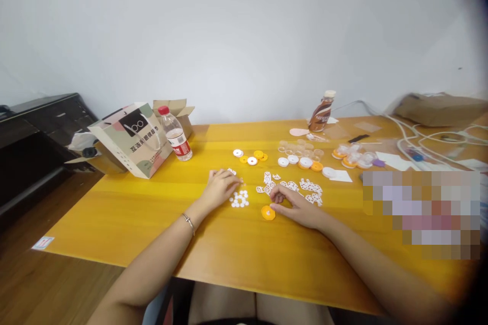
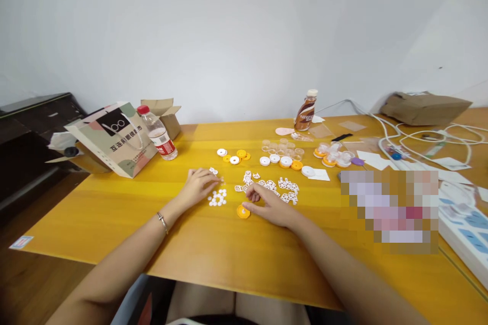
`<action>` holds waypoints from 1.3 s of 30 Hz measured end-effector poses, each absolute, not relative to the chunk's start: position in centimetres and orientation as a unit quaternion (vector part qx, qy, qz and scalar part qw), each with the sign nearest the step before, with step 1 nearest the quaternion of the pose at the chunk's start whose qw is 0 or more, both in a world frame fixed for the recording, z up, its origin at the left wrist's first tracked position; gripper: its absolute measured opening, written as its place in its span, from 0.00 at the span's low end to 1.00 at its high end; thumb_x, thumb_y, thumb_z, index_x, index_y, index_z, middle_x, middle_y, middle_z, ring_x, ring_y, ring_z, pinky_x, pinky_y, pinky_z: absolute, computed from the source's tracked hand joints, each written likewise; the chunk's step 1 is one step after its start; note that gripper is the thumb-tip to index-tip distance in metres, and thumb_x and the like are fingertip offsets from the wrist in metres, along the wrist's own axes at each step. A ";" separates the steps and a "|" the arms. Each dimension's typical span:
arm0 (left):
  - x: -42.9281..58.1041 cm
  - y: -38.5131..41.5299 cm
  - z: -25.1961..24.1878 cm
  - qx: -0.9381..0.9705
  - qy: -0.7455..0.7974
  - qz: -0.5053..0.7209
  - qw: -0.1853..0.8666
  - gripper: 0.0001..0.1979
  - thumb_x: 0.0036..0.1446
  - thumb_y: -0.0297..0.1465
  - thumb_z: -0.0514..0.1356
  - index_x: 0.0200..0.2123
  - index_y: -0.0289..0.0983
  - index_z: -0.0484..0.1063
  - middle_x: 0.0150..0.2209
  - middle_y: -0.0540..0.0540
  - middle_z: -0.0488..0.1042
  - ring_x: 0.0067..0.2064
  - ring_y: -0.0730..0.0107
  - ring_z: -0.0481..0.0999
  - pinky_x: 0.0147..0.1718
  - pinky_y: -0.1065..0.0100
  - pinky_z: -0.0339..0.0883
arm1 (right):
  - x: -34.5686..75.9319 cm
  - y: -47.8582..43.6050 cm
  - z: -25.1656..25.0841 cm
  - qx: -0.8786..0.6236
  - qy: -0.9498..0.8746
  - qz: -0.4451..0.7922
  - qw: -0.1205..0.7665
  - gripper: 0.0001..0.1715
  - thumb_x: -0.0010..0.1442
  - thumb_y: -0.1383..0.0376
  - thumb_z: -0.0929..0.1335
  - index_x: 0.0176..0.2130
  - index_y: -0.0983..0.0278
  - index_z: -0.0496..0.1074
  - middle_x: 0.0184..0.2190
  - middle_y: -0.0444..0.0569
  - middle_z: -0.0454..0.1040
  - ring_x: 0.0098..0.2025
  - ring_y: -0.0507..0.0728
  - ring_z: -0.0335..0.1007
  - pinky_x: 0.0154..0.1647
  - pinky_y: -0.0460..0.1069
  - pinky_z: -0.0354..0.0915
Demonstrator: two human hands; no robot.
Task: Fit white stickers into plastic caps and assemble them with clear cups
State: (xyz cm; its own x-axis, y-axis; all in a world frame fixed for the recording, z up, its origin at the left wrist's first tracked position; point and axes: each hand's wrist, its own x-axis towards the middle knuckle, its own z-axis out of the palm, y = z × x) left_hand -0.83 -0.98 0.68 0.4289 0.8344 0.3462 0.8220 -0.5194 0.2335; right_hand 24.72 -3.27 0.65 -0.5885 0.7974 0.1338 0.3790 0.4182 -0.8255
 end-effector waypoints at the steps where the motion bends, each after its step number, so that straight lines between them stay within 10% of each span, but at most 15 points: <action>1: -0.8 -0.8 0.5 0.851 0.483 0.206 0.008 0.09 0.58 0.35 0.52 0.38 0.43 0.72 0.39 0.48 0.73 0.43 0.68 0.67 0.41 0.63 0.48 | 24.7 -3.3 0.7 -0.370 -0.800 0.391 0.266 0.13 0.56 0.55 0.63 0.35 0.62 0.63 0.32 0.47 0.65 0.35 0.54 0.61 0.39 0.50 0.62; 39: 4.6 -3.7 -0.9 0.901 0.366 0.213 -0.093 0.12 0.61 0.33 0.48 0.33 0.38 0.70 0.32 0.48 0.72 0.38 0.70 0.66 0.40 0.61 0.48 | 23.6 -3.0 -1.3 -0.362 -0.852 0.244 0.288 0.12 0.54 0.63 0.66 0.40 0.61 0.67 0.33 0.48 0.67 0.35 0.54 0.64 0.38 0.50 0.64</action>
